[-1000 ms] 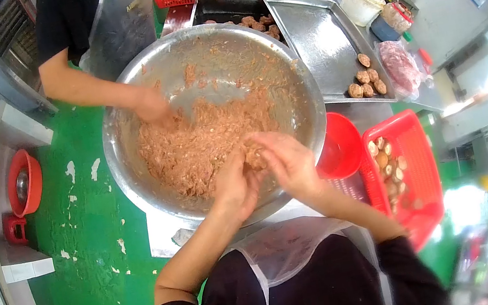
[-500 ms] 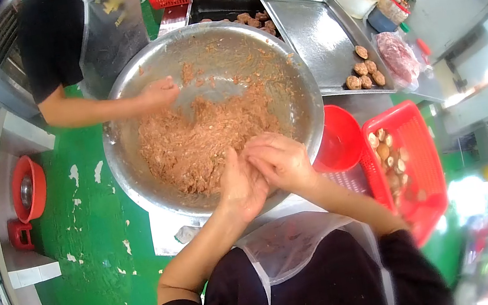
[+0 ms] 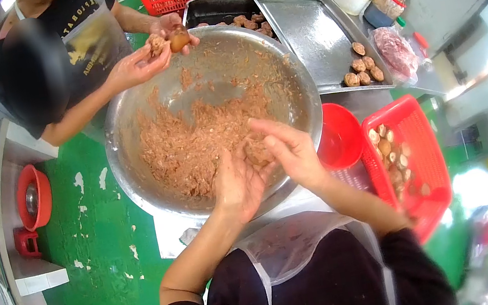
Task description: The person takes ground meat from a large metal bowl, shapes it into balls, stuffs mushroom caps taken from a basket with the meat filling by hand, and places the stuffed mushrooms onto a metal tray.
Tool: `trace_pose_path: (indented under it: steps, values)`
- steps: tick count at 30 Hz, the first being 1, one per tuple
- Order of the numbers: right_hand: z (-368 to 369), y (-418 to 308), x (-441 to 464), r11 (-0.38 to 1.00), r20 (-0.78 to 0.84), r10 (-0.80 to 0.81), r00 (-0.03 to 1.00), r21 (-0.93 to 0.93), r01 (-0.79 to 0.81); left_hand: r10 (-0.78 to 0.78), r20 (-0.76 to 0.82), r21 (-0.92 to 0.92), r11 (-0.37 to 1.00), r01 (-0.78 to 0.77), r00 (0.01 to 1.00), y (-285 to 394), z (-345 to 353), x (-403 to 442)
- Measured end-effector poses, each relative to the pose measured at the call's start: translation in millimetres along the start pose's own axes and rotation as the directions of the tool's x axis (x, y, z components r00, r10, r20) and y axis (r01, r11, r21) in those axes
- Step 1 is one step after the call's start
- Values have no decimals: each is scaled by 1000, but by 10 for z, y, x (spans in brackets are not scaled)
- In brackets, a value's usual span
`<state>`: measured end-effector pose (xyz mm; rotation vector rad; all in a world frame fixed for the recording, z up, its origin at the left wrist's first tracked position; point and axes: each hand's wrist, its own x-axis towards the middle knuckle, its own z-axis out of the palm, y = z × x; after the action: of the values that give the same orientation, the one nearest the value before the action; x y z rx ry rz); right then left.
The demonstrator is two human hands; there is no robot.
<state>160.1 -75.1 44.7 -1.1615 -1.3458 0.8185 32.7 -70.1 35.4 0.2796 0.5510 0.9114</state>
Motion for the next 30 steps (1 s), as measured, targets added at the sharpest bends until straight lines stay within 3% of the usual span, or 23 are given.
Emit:
trace_pose_path:
  steps: [1,3,5,6,7,9,12,15,16,17,19,20,21,22,23,24,25,27,30]
  values:
    - [-21,23,13,972,94,-125,988,-188,141,-12,18,11,1000,12,1000,7,0,-3]
    - [-91,89,41,760,327,-290,900,-492,424,-44,50,36,998,42,998,28,8,6]
    - [-117,67,21,966,216,-20,976,-247,74,-40,36,25,999,40,999,14,24,11]
    - [-125,57,8,989,194,128,972,-97,-111,-37,27,20,999,37,999,8,29,10]
    - [-156,51,17,993,152,118,981,-32,-114,-41,14,0,999,41,999,17,49,4]
    - [-268,40,56,990,69,98,993,97,-105,-41,-9,-41,998,40,999,50,115,-8]
    - [-400,77,21,893,267,-280,922,-279,352,-23,38,49,999,21,999,-9,46,27]
    - [-554,59,-22,863,488,-253,835,-276,423,-182,61,264,951,160,981,-61,-75,108]
    - [-620,50,-44,864,493,-217,843,-305,401,-212,61,269,945,188,975,-59,15,90]
    - [-674,86,-58,853,490,-256,833,-291,433,-232,43,322,924,207,972,-49,114,62]
    - [-752,16,-172,881,447,-233,864,-280,382,-267,177,354,915,192,947,-145,-93,184]
    - [-790,1,-248,917,428,-150,891,-278,288,-261,167,414,894,173,951,-157,-17,148]
    - [-798,9,-305,897,399,-224,889,-272,349,-280,176,480,862,167,944,-177,32,150]
    - [-853,-6,-375,877,346,-284,894,-283,388,-296,310,593,803,60,903,-219,-170,316]
    - [-853,-54,-462,911,290,-168,942,-320,261,-319,317,560,823,95,893,-331,-318,456]
    - [-928,-131,-519,908,270,-158,950,-337,247,-340,311,560,820,117,888,-420,-231,496]
    - [-901,-99,-584,886,160,-283,946,-334,322,-356,302,564,814,135,884,-531,4,516]
    - [-933,-59,-643,896,95,-265,960,-344,281,-401,300,581,796,167,866,-747,320,506]
    - [-1010,-113,-737,921,46,6,999,-389,13,-472,305,619,758,204,827,-964,546,431]
